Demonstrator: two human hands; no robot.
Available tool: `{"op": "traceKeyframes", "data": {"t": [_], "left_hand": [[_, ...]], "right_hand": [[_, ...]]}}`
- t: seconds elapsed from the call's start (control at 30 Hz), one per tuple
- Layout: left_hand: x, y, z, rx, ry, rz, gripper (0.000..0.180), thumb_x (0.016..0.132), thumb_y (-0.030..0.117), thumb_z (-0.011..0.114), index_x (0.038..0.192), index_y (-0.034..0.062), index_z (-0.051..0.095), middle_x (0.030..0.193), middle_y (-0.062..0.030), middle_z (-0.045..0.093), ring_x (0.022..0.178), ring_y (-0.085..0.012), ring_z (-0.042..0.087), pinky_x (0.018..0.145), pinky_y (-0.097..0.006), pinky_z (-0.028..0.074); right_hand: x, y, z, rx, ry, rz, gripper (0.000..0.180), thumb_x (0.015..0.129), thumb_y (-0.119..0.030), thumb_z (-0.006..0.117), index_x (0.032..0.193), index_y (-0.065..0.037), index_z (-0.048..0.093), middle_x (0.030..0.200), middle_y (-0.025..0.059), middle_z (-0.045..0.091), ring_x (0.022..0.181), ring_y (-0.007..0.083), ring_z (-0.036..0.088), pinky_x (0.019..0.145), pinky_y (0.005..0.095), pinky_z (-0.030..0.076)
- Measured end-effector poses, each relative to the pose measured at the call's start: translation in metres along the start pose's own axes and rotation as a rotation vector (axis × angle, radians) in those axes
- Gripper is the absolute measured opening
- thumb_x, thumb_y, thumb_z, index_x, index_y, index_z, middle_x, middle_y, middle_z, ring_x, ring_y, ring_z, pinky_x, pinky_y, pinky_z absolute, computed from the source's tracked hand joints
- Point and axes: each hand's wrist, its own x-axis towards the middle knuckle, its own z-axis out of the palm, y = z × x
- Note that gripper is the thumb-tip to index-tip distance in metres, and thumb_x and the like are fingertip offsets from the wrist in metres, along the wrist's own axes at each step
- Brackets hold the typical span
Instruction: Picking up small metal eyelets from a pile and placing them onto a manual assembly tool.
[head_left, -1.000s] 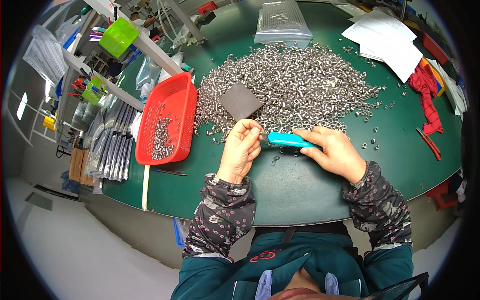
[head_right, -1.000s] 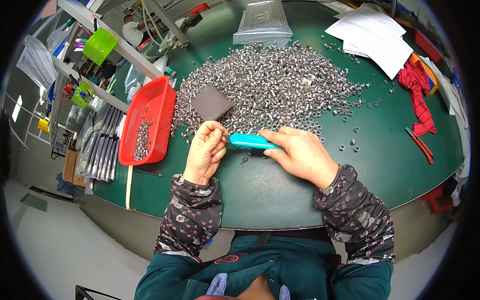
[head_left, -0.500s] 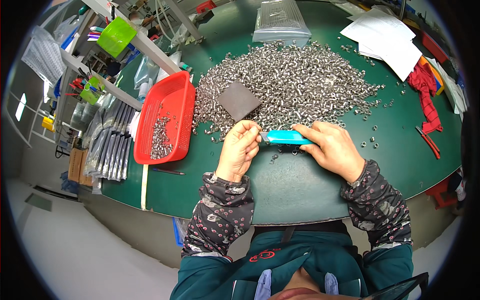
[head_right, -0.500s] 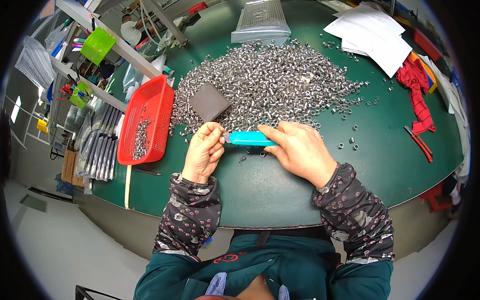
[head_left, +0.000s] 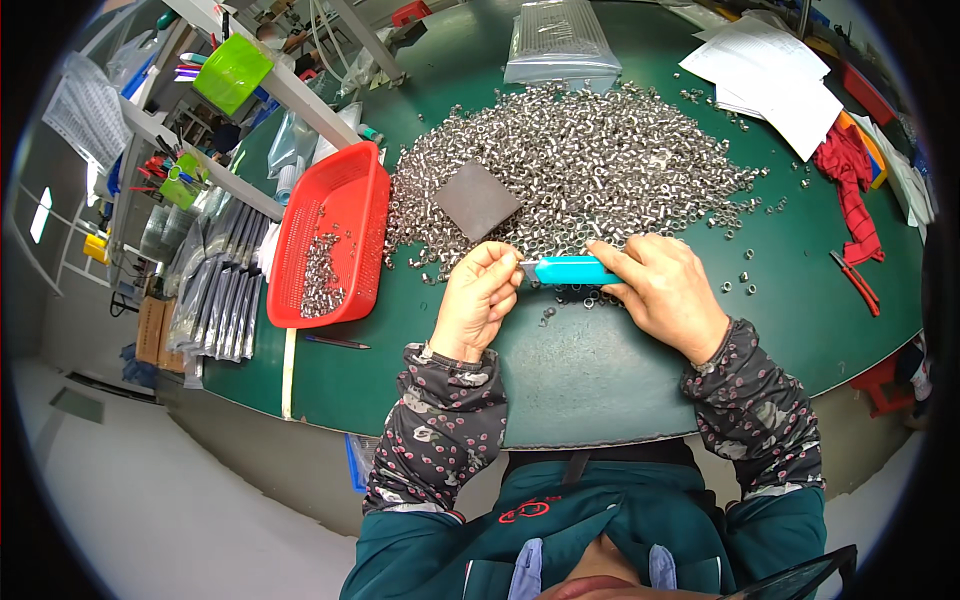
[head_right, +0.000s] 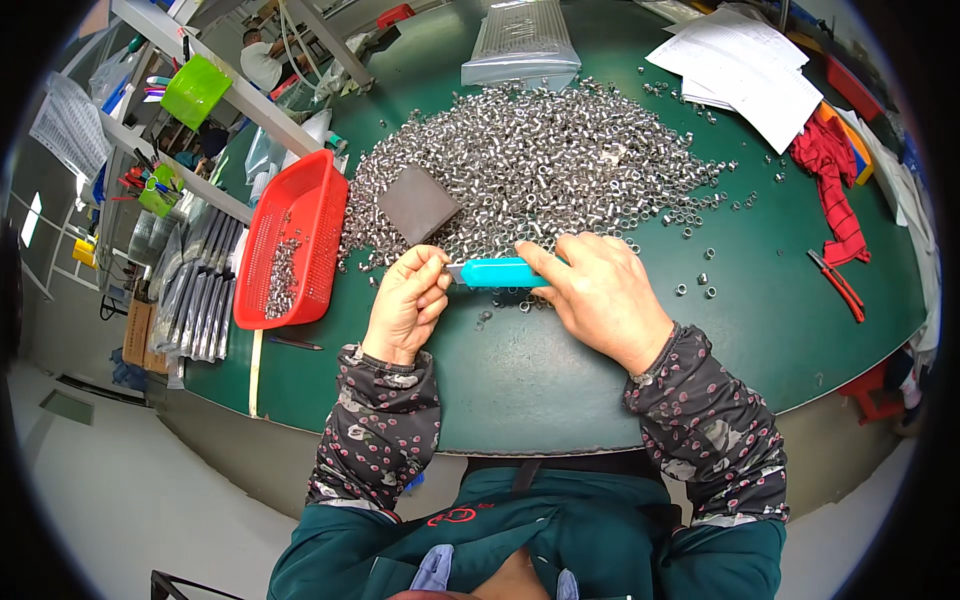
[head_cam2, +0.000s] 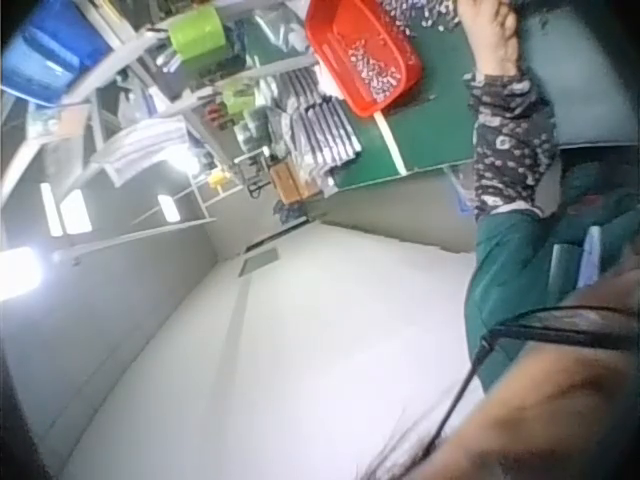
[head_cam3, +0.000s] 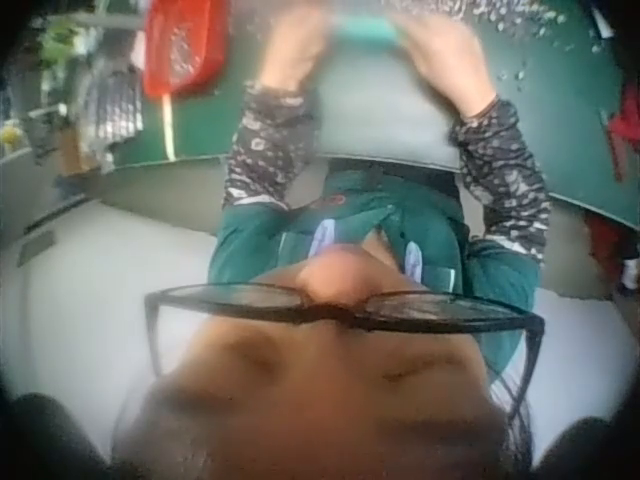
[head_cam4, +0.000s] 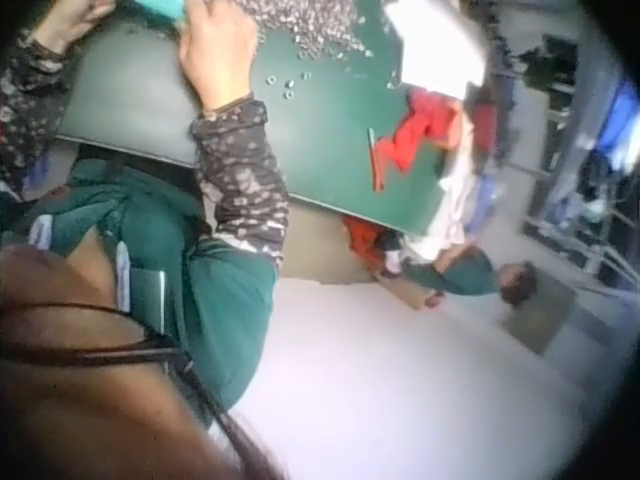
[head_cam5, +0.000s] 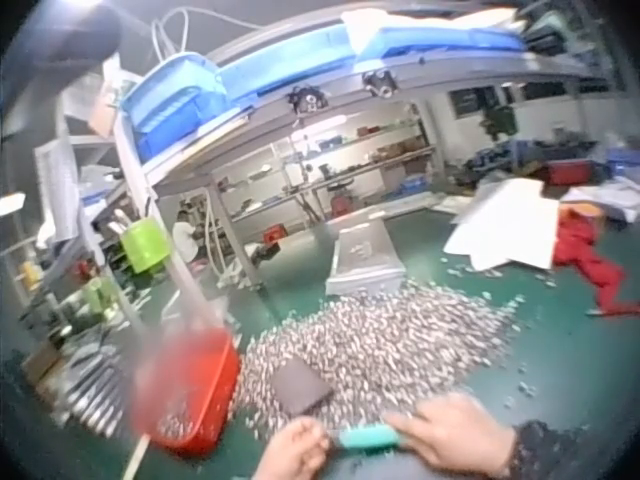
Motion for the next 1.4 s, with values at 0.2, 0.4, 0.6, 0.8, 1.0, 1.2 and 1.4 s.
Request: {"op": "traceKeyframes", "data": {"t": [0.2,0.4,0.6,0.8,1.0,1.2,1.4], "left_hand": [[0.001,-0.001,-0.003,-0.067,-0.014,-0.047,0.009,0.083,0.012,0.05,0.085,0.0031,0.051,0.067,-0.0021,0.048,0.041,-0.0004,0.029,0.033,-0.013,0.022],[0.001,-0.001,-0.001,-0.152,0.066,-0.074,0.017,0.086,0.02,0.045,0.084,0.0042,0.049,0.064,-0.0007,0.043,0.043,-0.0015,0.028,0.031,-0.014,0.021],[0.002,0.001,-0.001,-0.186,0.042,-0.101,0.023,0.087,0.028,0.044,0.081,0.0056,0.047,0.062,0.0002,0.04,0.042,-0.0017,0.028,0.031,-0.014,0.021],[0.003,0.001,-0.005,-0.247,0.032,-0.142,0.024,0.087,0.029,0.043,0.079,0.0068,0.047,0.062,0.0005,0.04,0.041,-0.002,0.028,0.03,-0.014,0.02],[0.003,-0.001,-0.006,-0.256,0.026,-0.117,0.021,0.087,0.026,0.042,0.082,0.006,0.048,0.068,-0.002,0.046,0.042,-0.0022,0.03,0.031,-0.014,0.021],[0.004,-0.002,-0.003,-0.086,0.078,0.011,0.019,0.088,0.017,0.041,0.097,0.0032,0.05,0.075,-0.004,0.05,0.044,-0.0022,0.03,0.033,-0.014,0.024],[0.004,-0.001,-0.003,-0.117,0.007,-0.012,0.019,0.087,0.015,0.043,0.102,0.0048,0.05,0.077,-0.0037,0.049,0.045,-0.0019,0.031,0.035,-0.013,0.025]], "right_hand": [[0.002,-0.001,-0.002,-0.12,0.02,-0.058,0.043,0.061,-0.013,0.065,0.102,-0.012,0.053,0.069,0.0037,0.044,0.064,0.0191,0.047,0.057,0.0318,0.038],[0.004,0.001,-0.006,-0.043,0.102,-0.051,0.042,0.06,-0.01,0.064,0.1,-0.008,0.054,0.064,0.0058,0.044,0.059,0.0219,0.047,0.055,0.0334,0.038],[0.002,-0.008,-0.014,0.108,-0.043,-0.193,0.029,0.06,-0.018,0.065,0.086,-0.007,0.056,0.065,0.0051,0.047,0.063,0.0208,0.05,0.057,0.0326,0.04],[0.0,-0.007,-0.011,0.028,-0.205,-0.265,0.023,0.061,-0.018,0.064,0.08,-0.008,0.057,0.064,0.004,0.047,0.064,0.0201,0.051,0.056,0.0317,0.04],[0.0,-0.004,-0.009,0.082,-0.1,-0.216,0.026,0.061,-0.018,0.064,0.084,-0.009,0.057,0.063,0.0043,0.046,0.061,0.0208,0.05,0.054,0.033,0.039],[0.002,-0.003,-0.01,0.081,-0.044,-0.113,0.028,0.062,-0.018,0.065,0.086,-0.007,0.056,0.065,0.0053,0.048,0.062,0.0217,0.051,0.056,0.0329,0.041],[0.002,0.001,-0.007,0.061,0.022,-0.031,0.027,0.063,-0.019,0.065,0.085,-0.006,0.056,0.064,0.0059,0.048,0.06,0.022,0.052,0.054,0.0336,0.041]]}}
